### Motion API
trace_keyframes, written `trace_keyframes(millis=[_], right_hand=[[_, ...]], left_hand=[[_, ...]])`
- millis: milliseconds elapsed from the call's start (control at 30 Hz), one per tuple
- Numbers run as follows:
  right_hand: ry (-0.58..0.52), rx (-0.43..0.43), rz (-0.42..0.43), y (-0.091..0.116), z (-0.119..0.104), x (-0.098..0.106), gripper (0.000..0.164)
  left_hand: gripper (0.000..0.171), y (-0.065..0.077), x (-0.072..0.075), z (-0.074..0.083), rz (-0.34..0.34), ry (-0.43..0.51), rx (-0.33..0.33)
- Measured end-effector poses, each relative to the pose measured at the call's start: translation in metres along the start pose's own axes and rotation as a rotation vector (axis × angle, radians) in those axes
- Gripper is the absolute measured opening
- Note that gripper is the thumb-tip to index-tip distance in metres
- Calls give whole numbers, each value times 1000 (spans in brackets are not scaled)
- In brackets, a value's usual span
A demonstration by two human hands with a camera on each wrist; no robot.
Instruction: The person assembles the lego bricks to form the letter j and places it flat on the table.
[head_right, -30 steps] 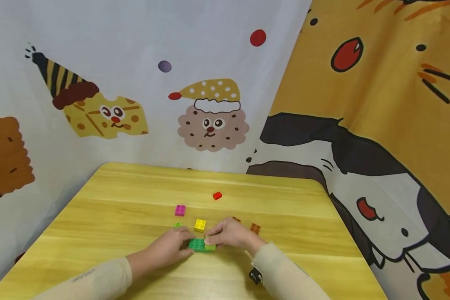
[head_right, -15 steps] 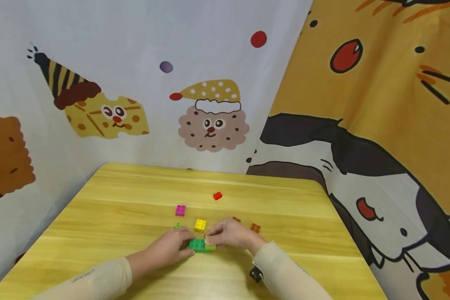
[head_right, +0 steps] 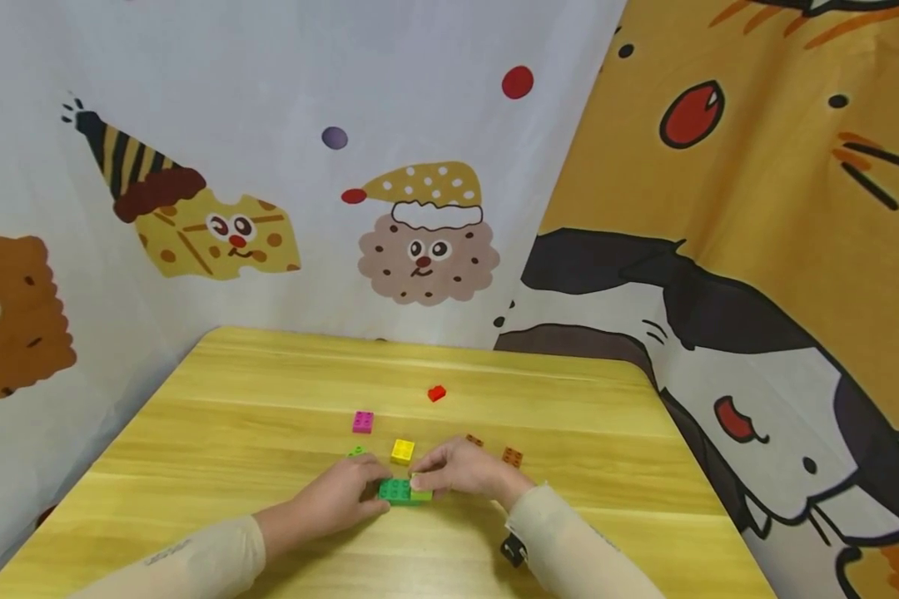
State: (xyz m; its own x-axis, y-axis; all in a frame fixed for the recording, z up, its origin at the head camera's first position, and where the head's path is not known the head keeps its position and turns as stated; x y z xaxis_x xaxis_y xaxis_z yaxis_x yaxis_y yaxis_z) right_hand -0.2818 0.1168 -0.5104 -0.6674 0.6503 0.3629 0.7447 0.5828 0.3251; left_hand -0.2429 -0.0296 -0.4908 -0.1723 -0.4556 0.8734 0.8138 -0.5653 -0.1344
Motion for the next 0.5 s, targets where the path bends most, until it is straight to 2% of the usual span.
trace_keyframes(millis=[100, 167, 300, 367, 400, 500], right_hand=[[3, 0, -4, -1, 1, -1, 31], [-1, 4, -12, -1, 2, -3, 32], [2, 8, -12, -1, 3, -3, 32], [7, 3, -5, -1, 3, -2, 32], [10, 0, -1, -1, 4, -2, 32], [22, -6, 1, -1, 4, -1, 33]], left_hand=[[43, 3, 3, 0, -30, 17, -2], [49, 5, 11, 0, -39, 17, -11], [58, 5, 47, -13, 66, -65, 19], [59, 3, 59, -23, 108, -121, 49], [59, 2, 61, -27, 111, -148, 56], [62, -2, 52, -34, 41, -209, 20]])
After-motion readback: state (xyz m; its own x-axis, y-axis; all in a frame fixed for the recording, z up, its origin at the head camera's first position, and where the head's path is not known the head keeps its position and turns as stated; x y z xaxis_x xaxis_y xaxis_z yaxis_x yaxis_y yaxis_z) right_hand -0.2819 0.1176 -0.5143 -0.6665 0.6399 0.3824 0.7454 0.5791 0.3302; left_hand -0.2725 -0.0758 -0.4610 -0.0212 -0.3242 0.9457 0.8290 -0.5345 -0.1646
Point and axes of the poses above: each hand's wrist, its own y-axis away from the middle knuckle, its own x-axis out of the back of the hand, z = x × y, the point moved 9 cm from there along -y, towards the middle knuckle
